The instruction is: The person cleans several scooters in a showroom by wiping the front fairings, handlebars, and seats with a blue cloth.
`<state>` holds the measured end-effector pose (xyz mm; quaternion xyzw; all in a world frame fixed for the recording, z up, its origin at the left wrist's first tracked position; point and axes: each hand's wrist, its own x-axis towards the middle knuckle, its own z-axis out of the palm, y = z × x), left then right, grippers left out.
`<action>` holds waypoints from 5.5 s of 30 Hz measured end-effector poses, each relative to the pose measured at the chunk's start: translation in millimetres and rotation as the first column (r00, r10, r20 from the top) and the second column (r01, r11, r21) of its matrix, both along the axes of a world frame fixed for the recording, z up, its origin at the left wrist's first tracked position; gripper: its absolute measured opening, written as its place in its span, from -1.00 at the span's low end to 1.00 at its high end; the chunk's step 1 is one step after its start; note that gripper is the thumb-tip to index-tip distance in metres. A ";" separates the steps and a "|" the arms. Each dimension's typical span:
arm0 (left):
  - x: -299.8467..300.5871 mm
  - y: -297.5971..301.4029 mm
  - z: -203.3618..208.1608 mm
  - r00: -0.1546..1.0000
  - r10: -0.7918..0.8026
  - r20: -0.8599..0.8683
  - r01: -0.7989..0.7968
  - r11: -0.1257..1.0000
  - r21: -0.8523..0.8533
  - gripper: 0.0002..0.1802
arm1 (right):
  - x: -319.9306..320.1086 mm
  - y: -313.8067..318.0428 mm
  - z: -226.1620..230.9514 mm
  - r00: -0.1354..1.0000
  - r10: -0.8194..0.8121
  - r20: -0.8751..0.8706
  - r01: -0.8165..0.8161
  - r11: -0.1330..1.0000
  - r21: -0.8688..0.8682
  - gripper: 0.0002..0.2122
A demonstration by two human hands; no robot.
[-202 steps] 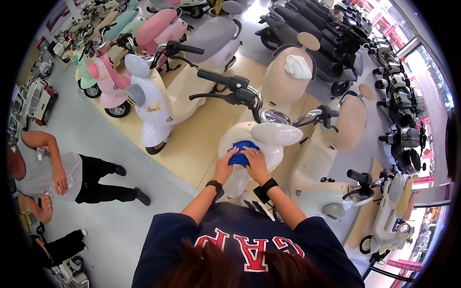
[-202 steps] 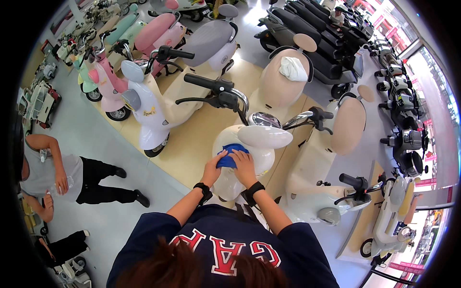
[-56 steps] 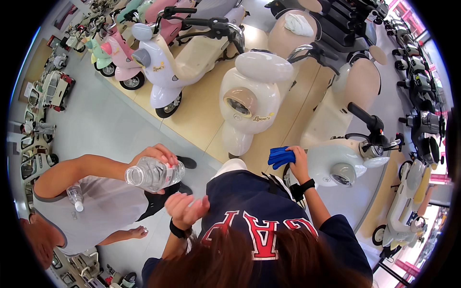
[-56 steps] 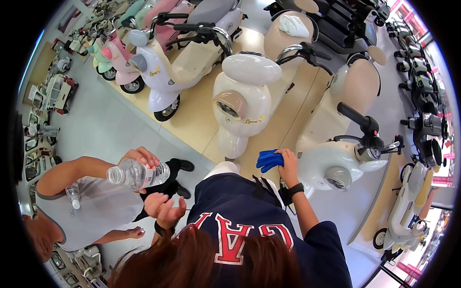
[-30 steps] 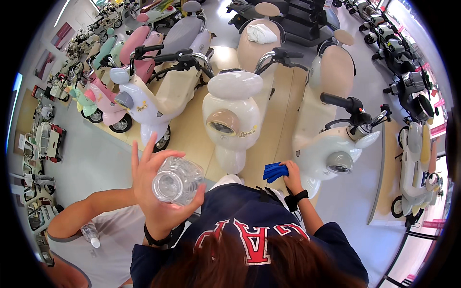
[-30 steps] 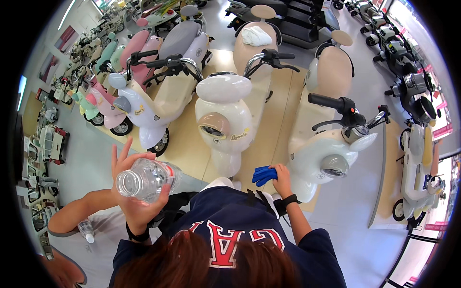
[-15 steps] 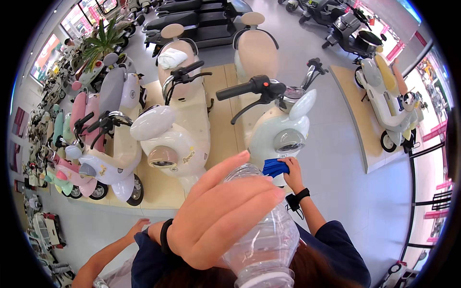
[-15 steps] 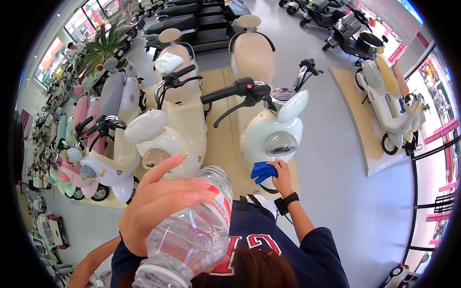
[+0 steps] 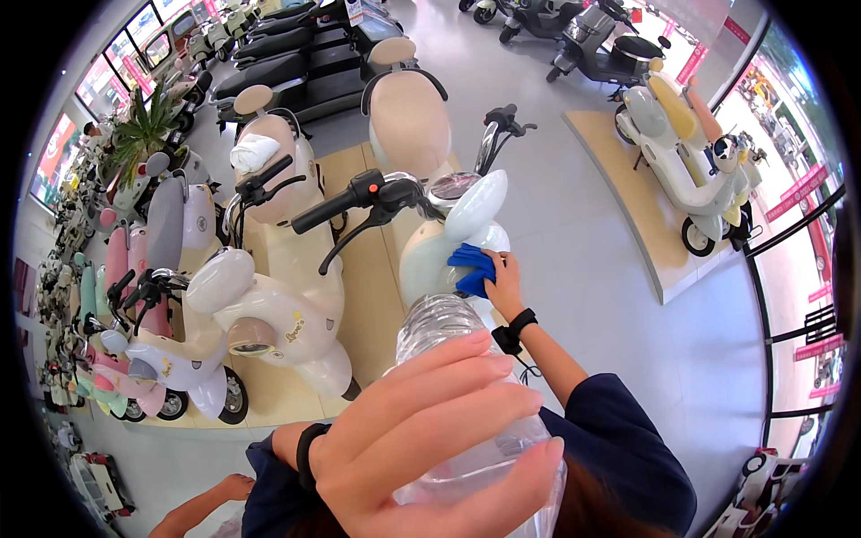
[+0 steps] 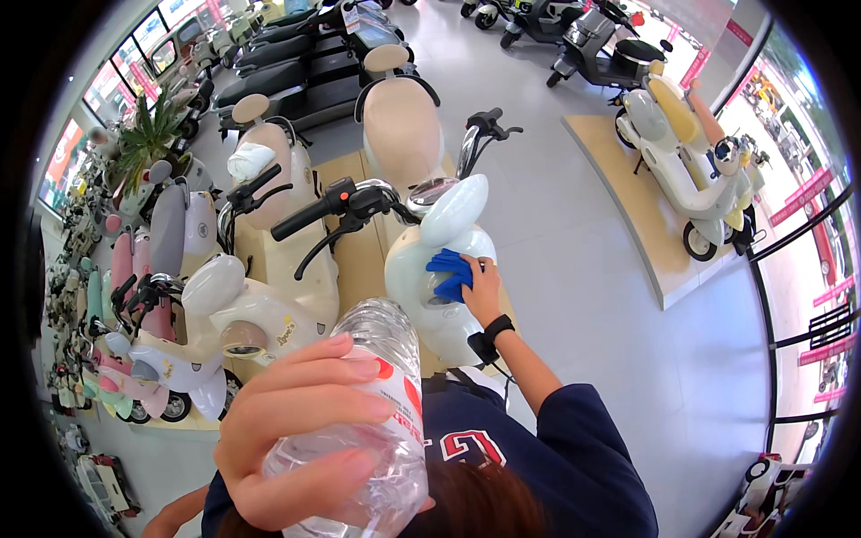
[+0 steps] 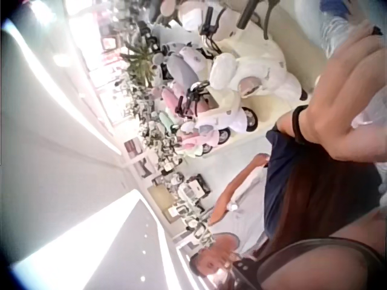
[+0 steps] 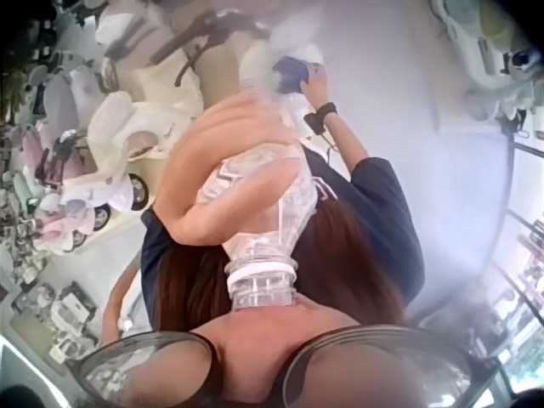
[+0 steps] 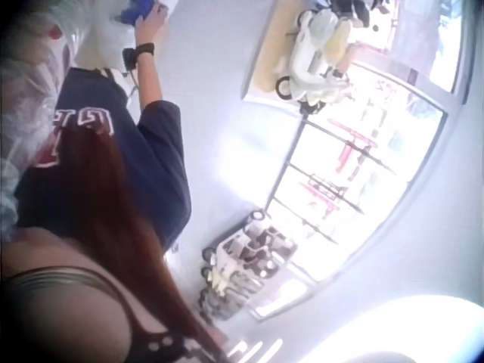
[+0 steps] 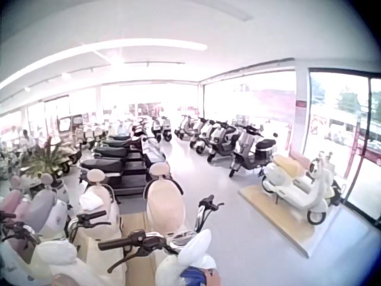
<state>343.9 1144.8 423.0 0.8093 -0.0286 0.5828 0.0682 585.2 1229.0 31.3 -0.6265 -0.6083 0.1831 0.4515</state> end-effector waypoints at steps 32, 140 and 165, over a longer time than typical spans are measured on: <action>70.6 -65.8 34.9 0.928 0.351 -0.127 -0.373 0.884 -0.282 -0.64 | -16.0 1.6 11.4 0.846 0.283 0.452 -0.343 0.938 0.053 -0.42; 103.8 -35.4 38.6 0.900 0.236 0.366 -0.270 0.962 0.043 -0.71 | -21.9 4.0 -6.7 0.869 0.189 0.457 -0.248 0.966 0.071 -0.46; 90.9 -30.3 41.0 0.906 0.220 0.362 -0.255 0.966 0.050 -0.74 | -25.0 3.8 -5.8 0.868 0.156 0.472 -0.217 0.973 0.079 -0.47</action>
